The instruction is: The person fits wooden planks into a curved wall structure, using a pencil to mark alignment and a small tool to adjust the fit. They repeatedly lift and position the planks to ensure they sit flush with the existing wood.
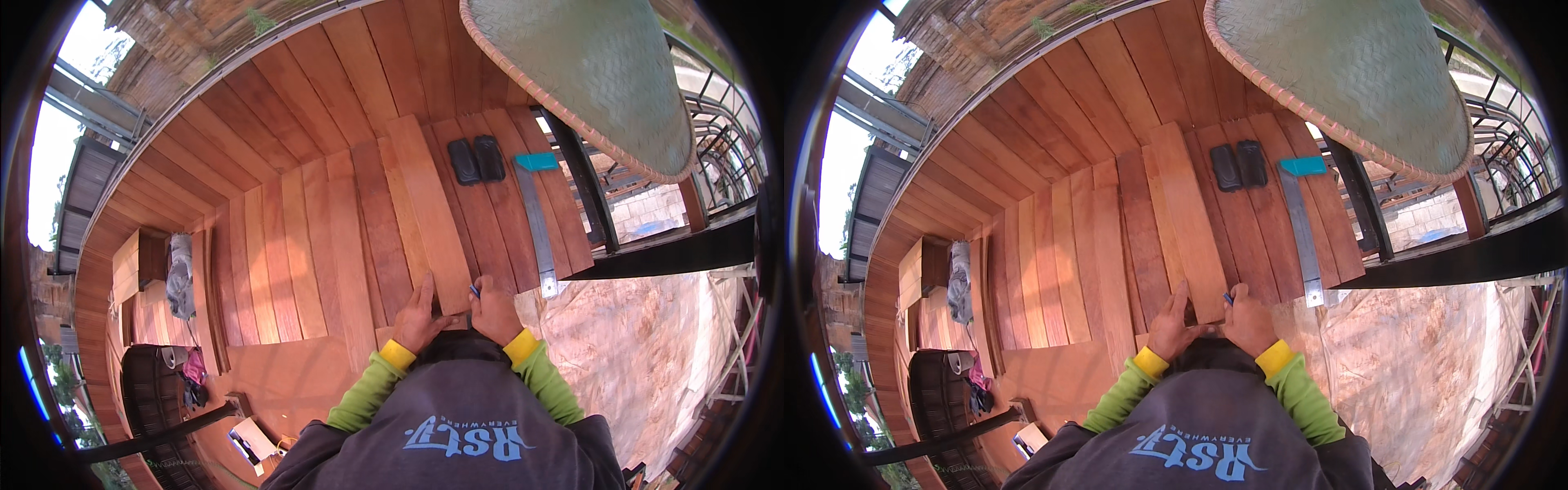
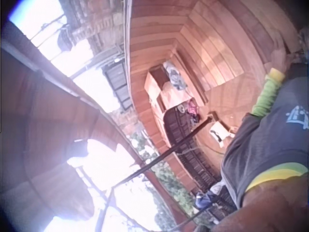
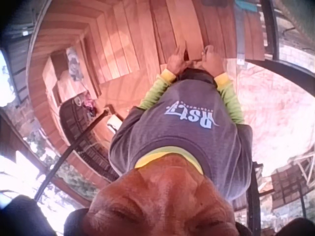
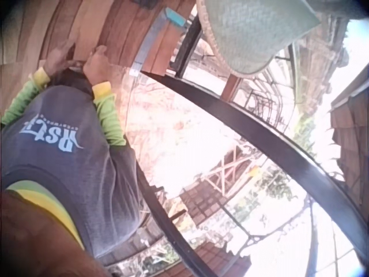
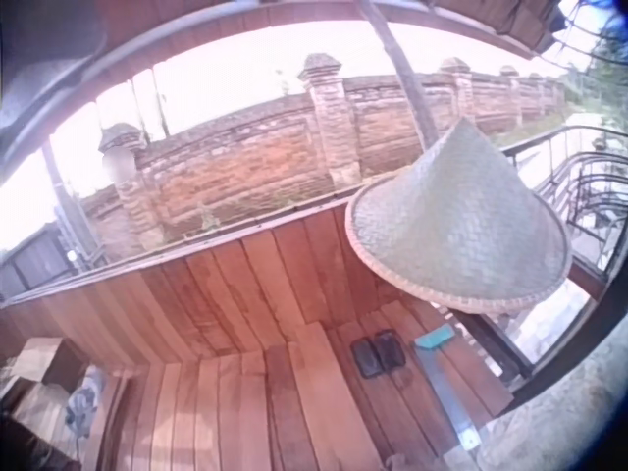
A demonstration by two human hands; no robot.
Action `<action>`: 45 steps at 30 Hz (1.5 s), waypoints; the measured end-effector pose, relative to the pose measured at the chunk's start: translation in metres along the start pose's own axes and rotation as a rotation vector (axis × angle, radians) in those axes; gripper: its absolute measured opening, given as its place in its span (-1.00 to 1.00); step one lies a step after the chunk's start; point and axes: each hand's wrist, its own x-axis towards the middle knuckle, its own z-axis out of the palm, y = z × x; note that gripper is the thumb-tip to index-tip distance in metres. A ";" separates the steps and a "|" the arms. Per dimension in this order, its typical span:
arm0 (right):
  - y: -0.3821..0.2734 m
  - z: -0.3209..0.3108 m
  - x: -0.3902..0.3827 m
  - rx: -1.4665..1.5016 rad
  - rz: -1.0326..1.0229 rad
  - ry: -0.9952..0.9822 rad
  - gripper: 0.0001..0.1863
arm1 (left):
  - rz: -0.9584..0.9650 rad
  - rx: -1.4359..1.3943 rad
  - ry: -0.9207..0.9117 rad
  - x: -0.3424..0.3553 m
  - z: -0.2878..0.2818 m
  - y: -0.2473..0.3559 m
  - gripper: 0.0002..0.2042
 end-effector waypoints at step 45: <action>0.066 -0.024 0.055 0.142 -0.530 0.232 -0.72 | -0.981 -0.514 0.931 -0.185 0.124 -0.023 -0.70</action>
